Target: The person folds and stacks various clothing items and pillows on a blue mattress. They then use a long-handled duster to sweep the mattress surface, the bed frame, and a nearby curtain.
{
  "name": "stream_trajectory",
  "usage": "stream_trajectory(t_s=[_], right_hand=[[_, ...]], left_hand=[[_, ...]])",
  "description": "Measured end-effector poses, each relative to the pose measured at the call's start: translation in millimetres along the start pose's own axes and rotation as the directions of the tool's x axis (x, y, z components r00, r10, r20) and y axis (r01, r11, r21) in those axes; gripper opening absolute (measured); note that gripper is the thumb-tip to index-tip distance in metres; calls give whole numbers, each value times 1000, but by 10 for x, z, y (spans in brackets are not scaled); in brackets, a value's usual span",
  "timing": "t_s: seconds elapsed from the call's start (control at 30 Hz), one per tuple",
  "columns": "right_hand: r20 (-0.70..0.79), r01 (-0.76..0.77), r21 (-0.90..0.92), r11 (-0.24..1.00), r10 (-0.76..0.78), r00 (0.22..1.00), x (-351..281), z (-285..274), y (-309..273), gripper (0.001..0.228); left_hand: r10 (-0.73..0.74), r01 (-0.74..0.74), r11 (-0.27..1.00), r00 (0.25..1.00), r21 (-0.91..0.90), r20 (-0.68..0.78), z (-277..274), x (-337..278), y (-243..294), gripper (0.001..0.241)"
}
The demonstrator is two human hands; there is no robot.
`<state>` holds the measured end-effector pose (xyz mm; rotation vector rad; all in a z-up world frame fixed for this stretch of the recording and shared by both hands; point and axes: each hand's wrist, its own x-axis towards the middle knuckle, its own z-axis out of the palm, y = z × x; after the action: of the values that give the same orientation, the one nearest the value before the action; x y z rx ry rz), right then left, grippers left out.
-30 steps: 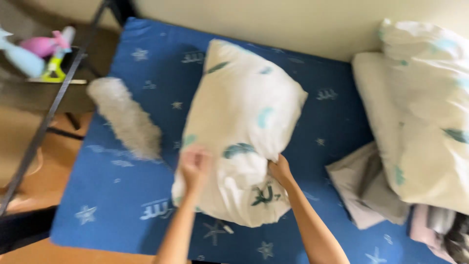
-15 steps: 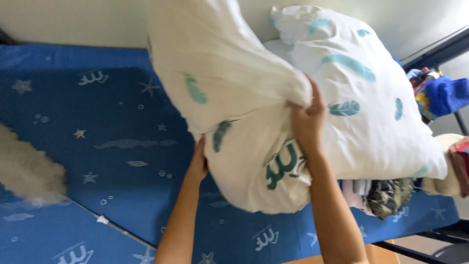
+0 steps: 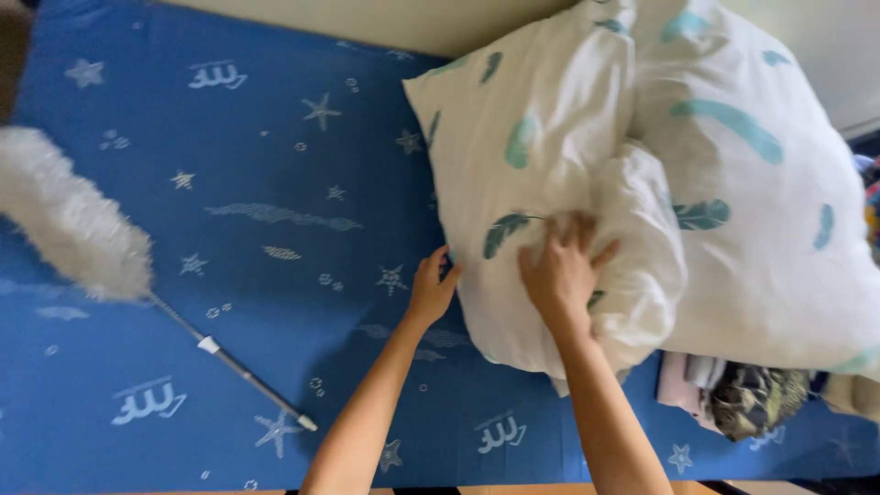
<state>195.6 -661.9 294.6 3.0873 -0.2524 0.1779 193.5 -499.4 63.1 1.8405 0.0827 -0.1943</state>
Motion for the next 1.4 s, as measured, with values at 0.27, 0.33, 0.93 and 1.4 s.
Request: stream_trajectory(t_s=[0.27, 0.33, 0.93, 1.4], right_hand=[[-182, 309, 340, 888, -260, 948, -281, 424, -1340, 42], [-74, 300, 515, 803, -308, 949, -555, 832, -1950, 38], [398, 47, 411, 911, -225, 889, -1925, 2743, -3828, 29], [68, 162, 703, 692, -293, 954, -1540, 3557, -4558, 25]], left_hand=[[-73, 61, 997, 947, -48, -314, -1812, -310, -877, 46], [-38, 41, 999, 908, -3, -417, -2360, -502, -1134, 44], [-193, 469, 736, 837, 489, -512, -5703, -2503, -2489, 71], [-600, 581, 389, 748, 715, -282, -5709, -2408, -1912, 119]])
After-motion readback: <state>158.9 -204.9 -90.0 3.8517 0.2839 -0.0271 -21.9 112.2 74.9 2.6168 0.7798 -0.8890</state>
